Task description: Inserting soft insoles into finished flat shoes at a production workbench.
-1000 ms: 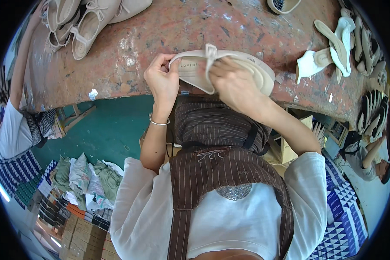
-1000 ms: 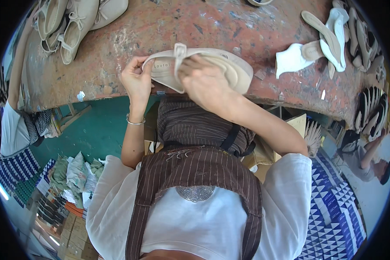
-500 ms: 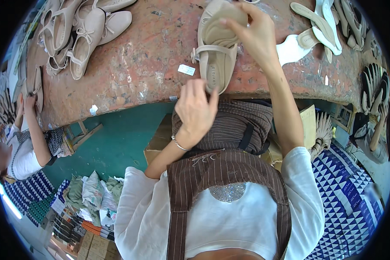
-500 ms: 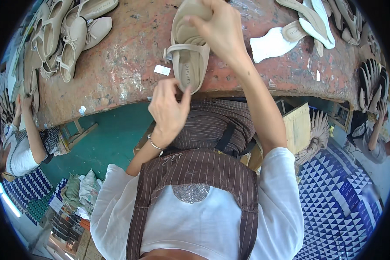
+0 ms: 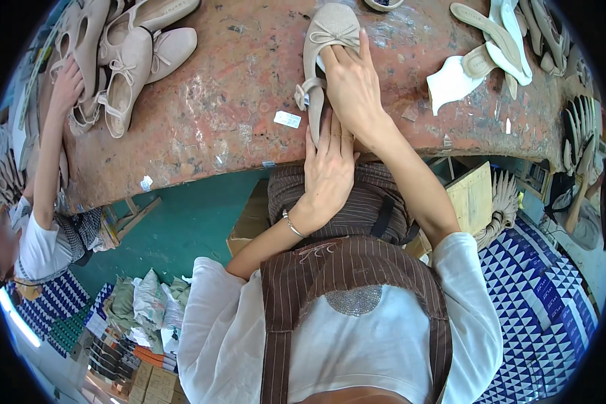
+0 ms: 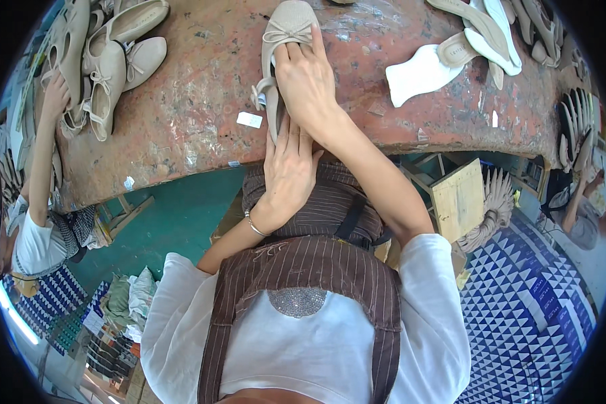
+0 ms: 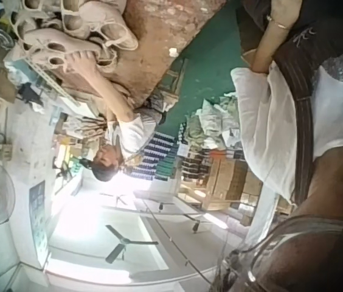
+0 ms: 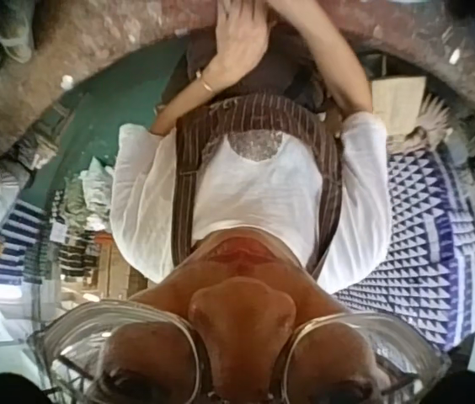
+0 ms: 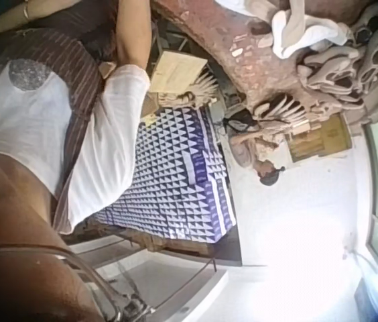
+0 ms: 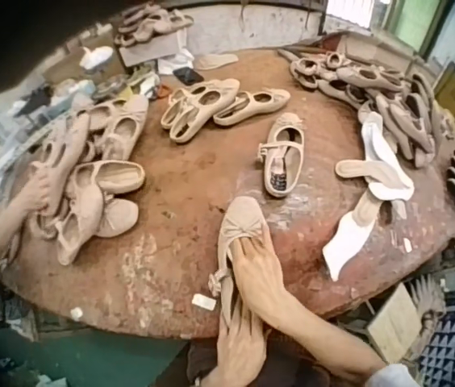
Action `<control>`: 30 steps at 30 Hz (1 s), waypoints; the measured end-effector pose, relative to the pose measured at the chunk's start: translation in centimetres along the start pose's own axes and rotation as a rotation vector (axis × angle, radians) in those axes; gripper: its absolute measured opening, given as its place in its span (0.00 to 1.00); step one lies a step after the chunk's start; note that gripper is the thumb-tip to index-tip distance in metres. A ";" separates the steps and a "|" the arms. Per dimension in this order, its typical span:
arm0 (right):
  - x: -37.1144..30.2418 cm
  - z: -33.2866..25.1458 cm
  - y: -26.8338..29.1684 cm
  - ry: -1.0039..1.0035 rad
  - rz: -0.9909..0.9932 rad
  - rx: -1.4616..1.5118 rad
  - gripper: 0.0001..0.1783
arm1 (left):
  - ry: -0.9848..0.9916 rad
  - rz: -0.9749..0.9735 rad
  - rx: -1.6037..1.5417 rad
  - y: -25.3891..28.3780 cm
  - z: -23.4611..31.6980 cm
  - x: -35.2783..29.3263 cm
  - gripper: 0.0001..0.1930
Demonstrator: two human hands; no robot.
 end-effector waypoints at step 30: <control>1.8 0.8 3.4 0.231 -0.002 0.155 0.13 | -0.207 0.264 0.046 3.6 0.3 1.4 0.18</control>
Point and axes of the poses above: each hand's wrist, its own x-axis towards the middle knuckle, its own y-axis out of the back of the hand, z = x × y, the point moved 8 cm from there along x, towards the middle knuckle, and after that the axes turned 12 degrees about -x, right-handed, at the moved point
